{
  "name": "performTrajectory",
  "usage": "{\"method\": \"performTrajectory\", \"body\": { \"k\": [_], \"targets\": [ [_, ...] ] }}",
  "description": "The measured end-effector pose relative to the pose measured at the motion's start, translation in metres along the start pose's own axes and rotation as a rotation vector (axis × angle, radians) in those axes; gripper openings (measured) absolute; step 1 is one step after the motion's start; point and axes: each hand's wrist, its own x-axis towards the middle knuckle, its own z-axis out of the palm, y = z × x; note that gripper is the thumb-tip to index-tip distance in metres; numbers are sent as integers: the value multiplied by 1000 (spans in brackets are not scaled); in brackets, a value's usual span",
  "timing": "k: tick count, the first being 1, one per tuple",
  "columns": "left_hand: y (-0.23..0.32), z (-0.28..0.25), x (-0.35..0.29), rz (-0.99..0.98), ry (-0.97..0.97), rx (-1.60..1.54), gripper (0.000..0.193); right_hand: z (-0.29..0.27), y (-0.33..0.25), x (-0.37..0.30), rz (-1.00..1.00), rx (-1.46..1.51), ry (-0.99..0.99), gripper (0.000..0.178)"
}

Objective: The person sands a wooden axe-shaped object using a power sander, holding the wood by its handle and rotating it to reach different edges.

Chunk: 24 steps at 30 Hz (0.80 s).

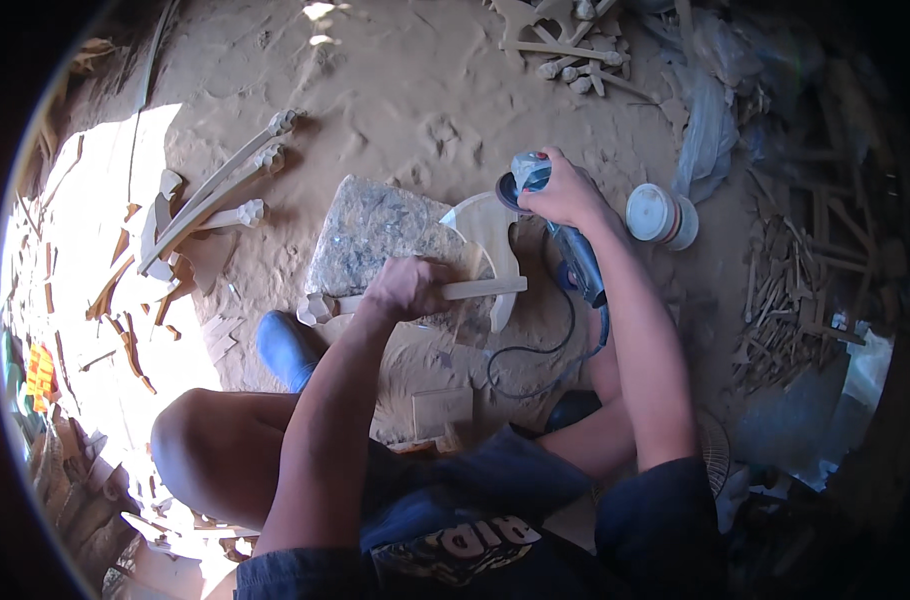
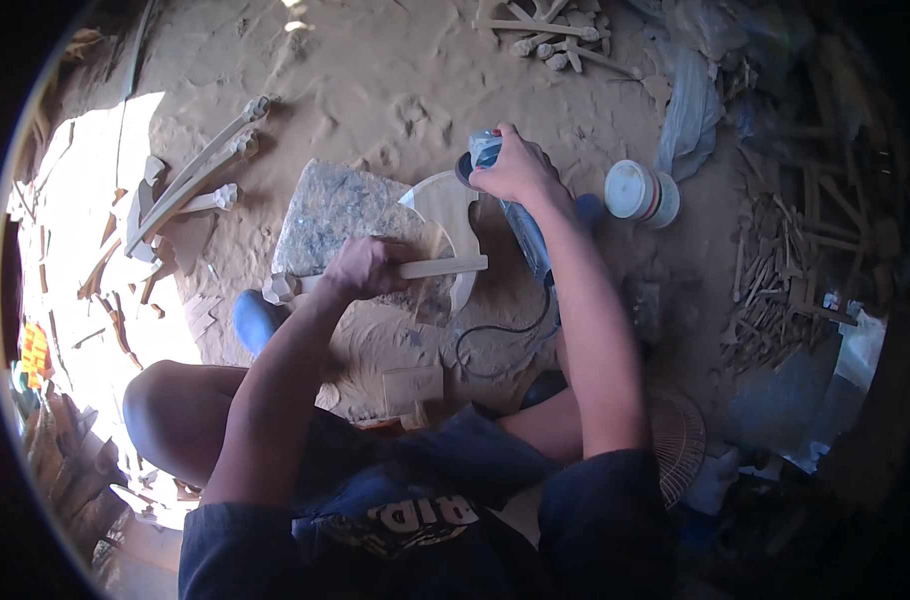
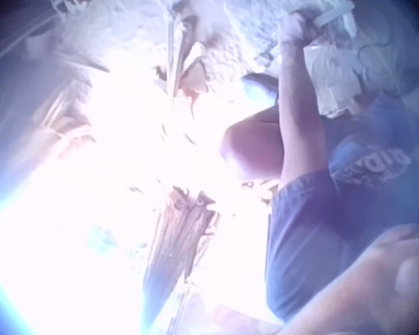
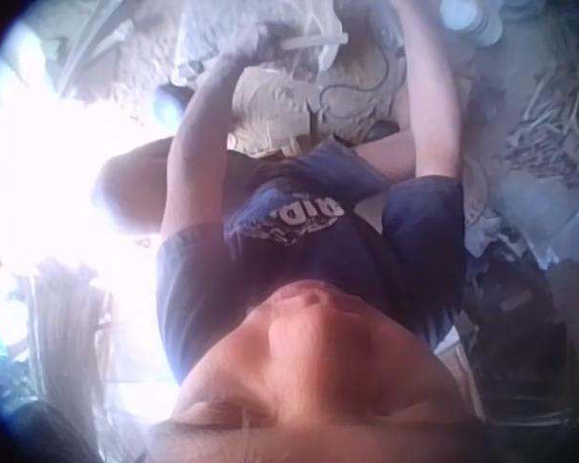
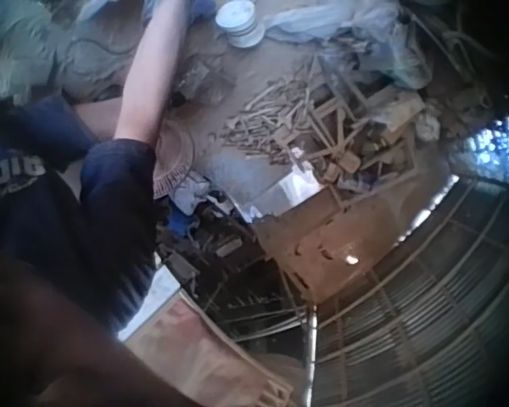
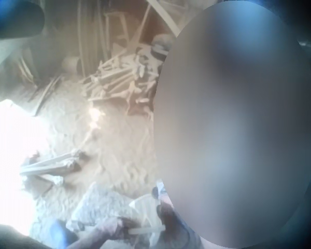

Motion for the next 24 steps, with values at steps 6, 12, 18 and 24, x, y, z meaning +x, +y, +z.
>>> {"method": "performTrajectory", "body": {
  "k": [6,12,18,24],
  "targets": [
    [-10,6,-4,59,76,-33,43,8,-67,-32,-175,-151,-213,91],
    [-7,6,-1,34,56,-7,43,11,-53,-16,-150,-145,-141,91],
    [-6,1,-7,27,46,-40,43,4,-42,-6,28,-133,-116,93],
    [-8,4,-1,40,37,-74,44,1,0,12,53,-108,-1,93]
  ]
}}
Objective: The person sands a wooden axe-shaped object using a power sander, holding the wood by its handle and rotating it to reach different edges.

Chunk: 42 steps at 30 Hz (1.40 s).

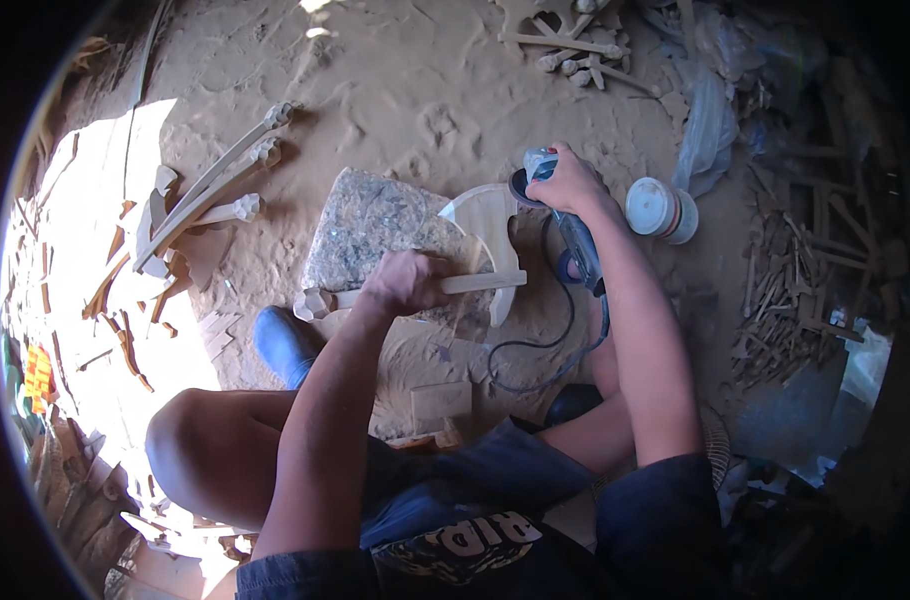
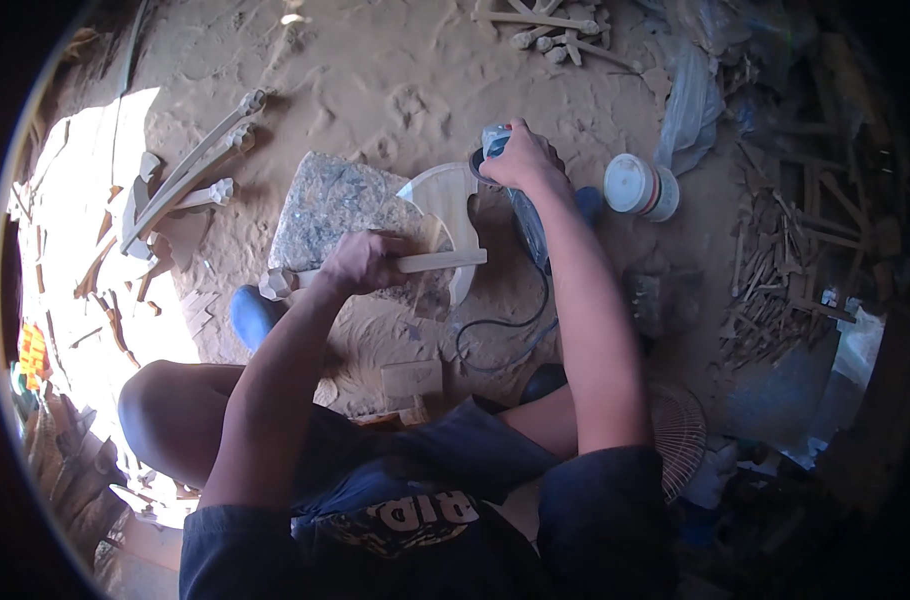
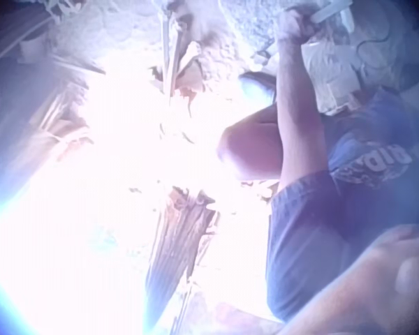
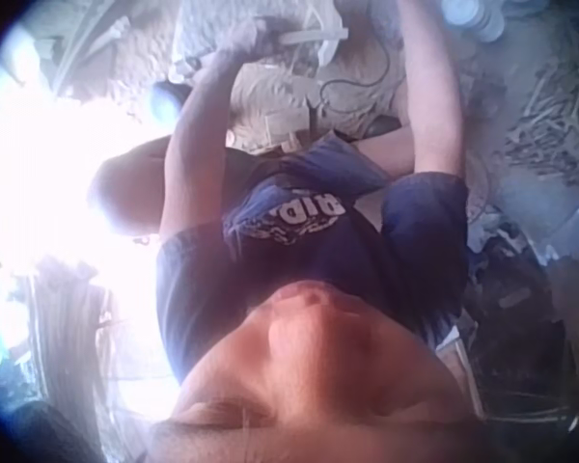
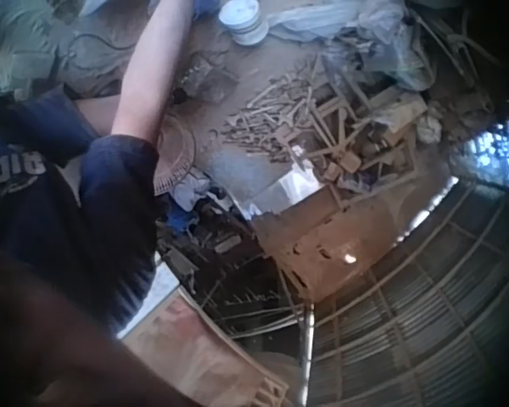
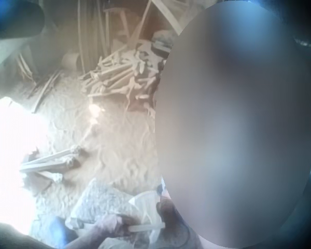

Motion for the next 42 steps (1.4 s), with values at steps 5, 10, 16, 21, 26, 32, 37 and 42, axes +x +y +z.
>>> {"method": "performTrajectory", "body": {
  "k": [5,10,16,21,26,32,37,42],
  "targets": [
    [2,0,3,-35,-2,52,47,25,21,-34,-106,124,169,97],
    [12,-15,3,-89,-7,33,43,56,-9,-85,-354,310,98,94],
    [1,-2,-2,33,132,34,39,57,-24,-82,-399,349,41,94],
    [-12,15,-3,122,184,122,43,41,-16,-82,-336,378,93,93],
    [-32,37,-8,300,155,454,49,15,14,-98,-300,450,392,92],
    [-8,35,-9,292,-32,367,50,25,40,-109,-239,351,296,93],
    [-13,29,-9,330,57,184,52,54,14,-107,-277,266,147,94],
    [-10,26,-10,282,27,171,52,57,-12,-99,-316,196,25,93]
  ]
}}
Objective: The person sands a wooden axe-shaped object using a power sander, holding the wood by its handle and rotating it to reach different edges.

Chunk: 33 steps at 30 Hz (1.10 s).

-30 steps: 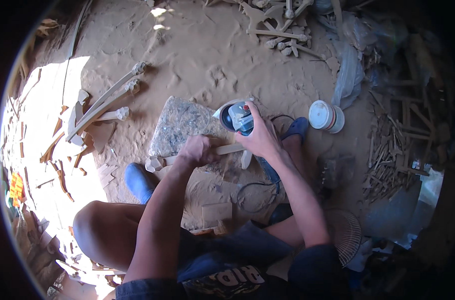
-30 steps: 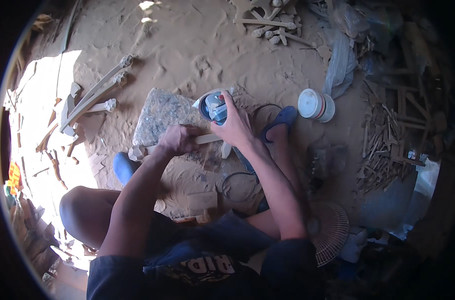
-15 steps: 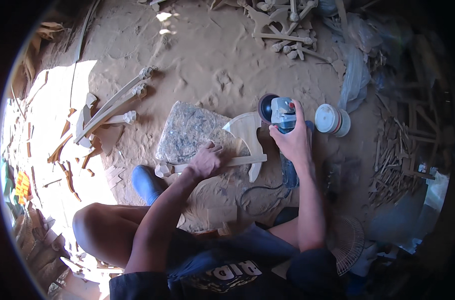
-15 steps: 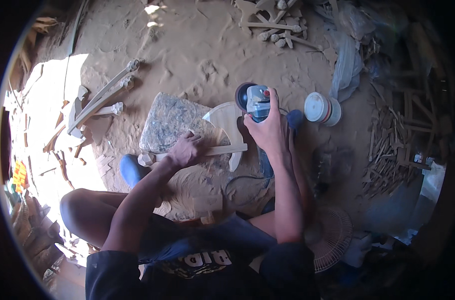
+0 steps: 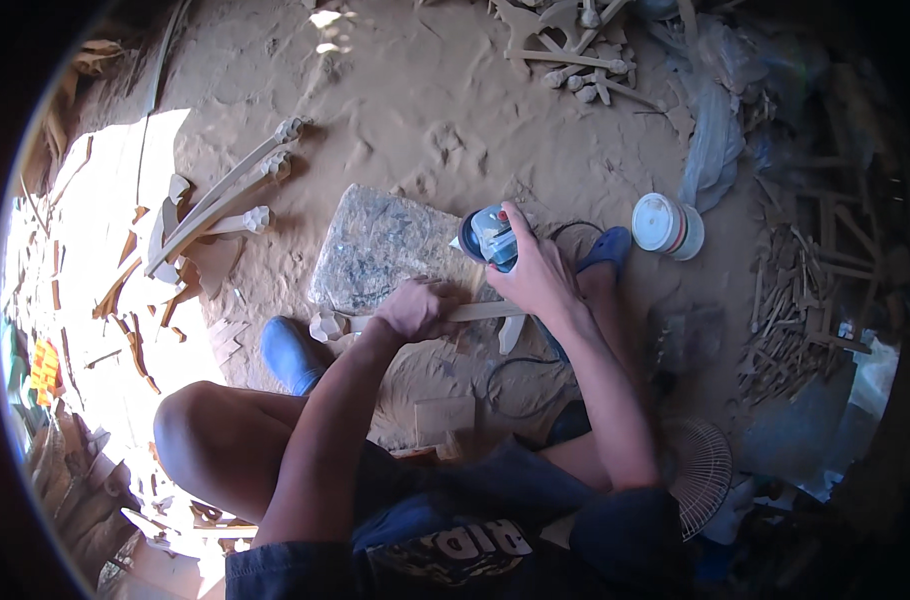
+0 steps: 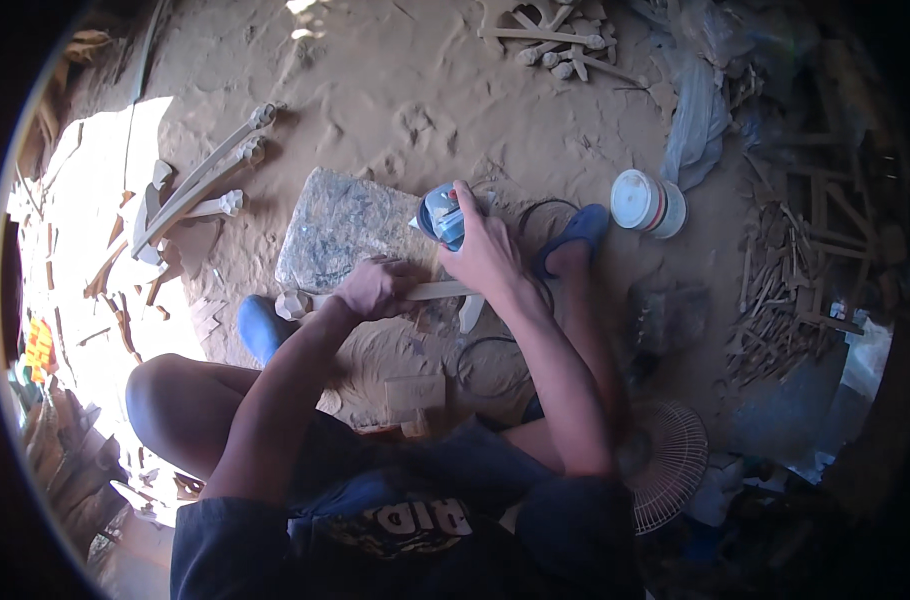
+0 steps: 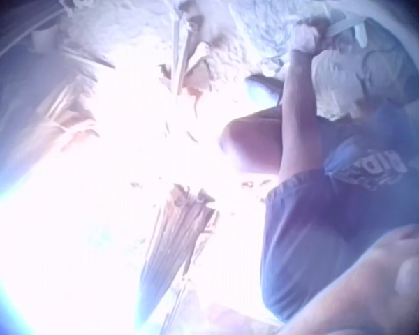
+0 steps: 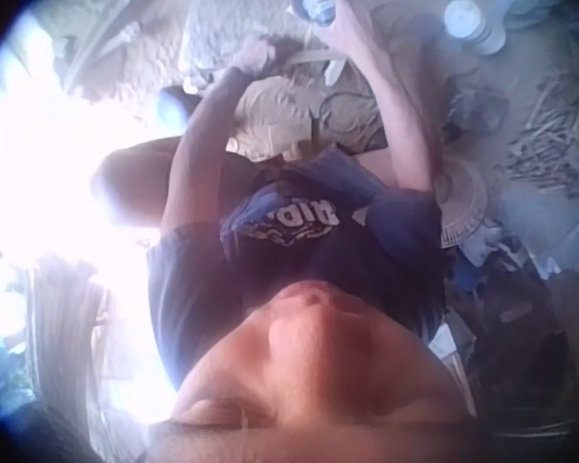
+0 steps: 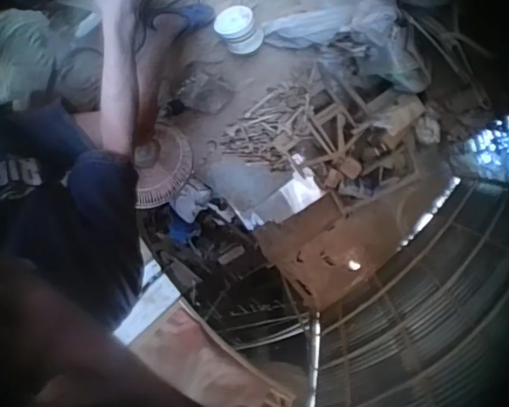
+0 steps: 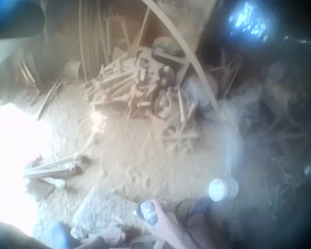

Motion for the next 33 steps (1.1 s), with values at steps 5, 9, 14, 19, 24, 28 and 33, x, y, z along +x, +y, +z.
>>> {"method": "performTrajectory", "body": {
  "k": [5,9,14,19,24,28,33],
  "targets": [
    [-1,4,-1,-11,36,-65,51,3,15,12,-23,-1,48,94],
    [0,3,-1,5,62,-44,50,-8,31,25,189,-85,56,97],
    [-2,4,0,2,40,-21,51,-5,44,23,167,-51,151,95],
    [1,2,2,4,52,-54,49,1,12,8,16,12,13,95],
    [1,3,2,2,66,15,49,0,25,18,151,-26,134,94],
    [1,3,3,28,85,-6,45,-17,43,28,382,-62,172,93],
    [4,2,5,26,59,-49,45,8,52,-2,22,103,223,94]
  ]
}}
